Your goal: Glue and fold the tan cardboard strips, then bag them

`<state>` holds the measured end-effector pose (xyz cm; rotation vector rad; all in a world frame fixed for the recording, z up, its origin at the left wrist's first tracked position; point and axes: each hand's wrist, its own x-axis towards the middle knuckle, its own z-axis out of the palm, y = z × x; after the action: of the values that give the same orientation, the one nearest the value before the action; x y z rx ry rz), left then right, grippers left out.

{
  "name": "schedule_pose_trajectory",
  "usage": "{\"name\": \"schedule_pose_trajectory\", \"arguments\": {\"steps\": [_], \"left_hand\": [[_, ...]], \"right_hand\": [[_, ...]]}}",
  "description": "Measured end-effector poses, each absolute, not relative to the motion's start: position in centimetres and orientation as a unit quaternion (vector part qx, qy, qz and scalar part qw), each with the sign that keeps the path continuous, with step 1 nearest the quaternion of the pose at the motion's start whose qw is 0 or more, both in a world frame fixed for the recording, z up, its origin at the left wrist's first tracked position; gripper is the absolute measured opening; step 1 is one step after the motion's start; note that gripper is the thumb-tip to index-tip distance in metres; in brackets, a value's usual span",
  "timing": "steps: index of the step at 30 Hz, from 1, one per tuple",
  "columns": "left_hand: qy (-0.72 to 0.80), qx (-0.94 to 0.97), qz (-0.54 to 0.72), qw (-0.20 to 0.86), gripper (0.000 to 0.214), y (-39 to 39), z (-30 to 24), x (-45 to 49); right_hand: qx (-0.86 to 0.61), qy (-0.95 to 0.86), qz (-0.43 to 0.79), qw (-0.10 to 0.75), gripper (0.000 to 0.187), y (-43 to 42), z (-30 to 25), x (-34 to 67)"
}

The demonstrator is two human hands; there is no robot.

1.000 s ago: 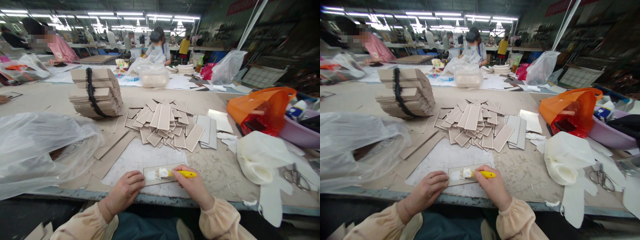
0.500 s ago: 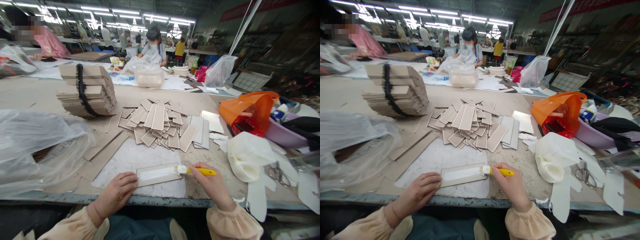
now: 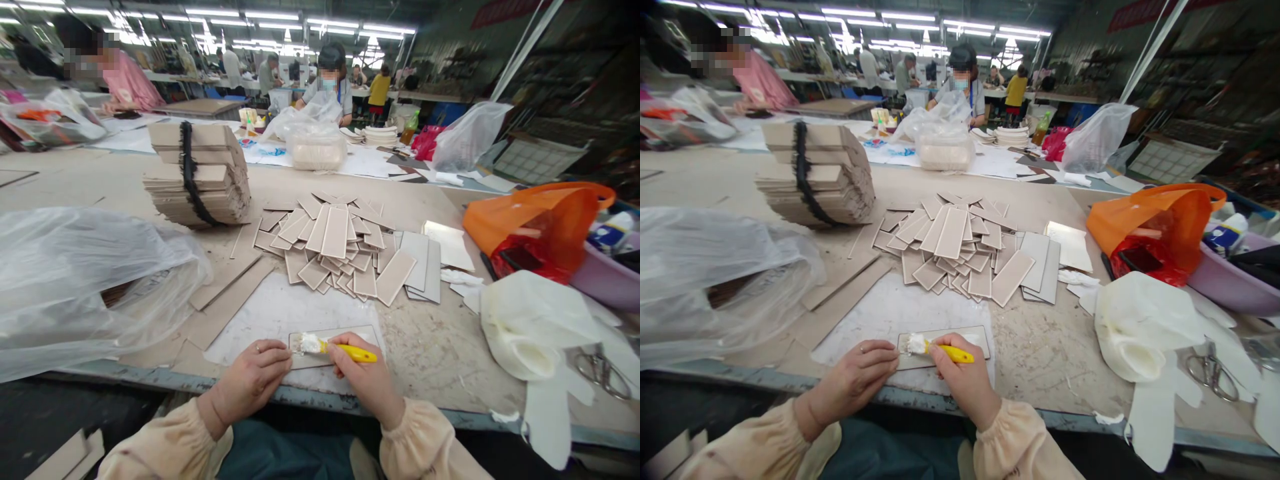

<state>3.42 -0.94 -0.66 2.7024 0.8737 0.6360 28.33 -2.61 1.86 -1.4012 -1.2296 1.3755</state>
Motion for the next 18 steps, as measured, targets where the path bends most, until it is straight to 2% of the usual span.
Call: {"name": "schedule_pose_trajectory", "arguments": {"steps": [11,18], "left_hand": [[0.311,0.916,0.223,0.119,0.018,-0.8,-0.3,3.7],[0.298,0.918,0.237,0.115,0.018,-0.9,-0.4,3.7]], "right_hand": [[-0.626,-0.446,0.493,0.407,0.032,-2.3,2.3,33.5],[-0.699,-0.446,0.401,0.39,0.029,-2.8,3.5,38.0]]}}
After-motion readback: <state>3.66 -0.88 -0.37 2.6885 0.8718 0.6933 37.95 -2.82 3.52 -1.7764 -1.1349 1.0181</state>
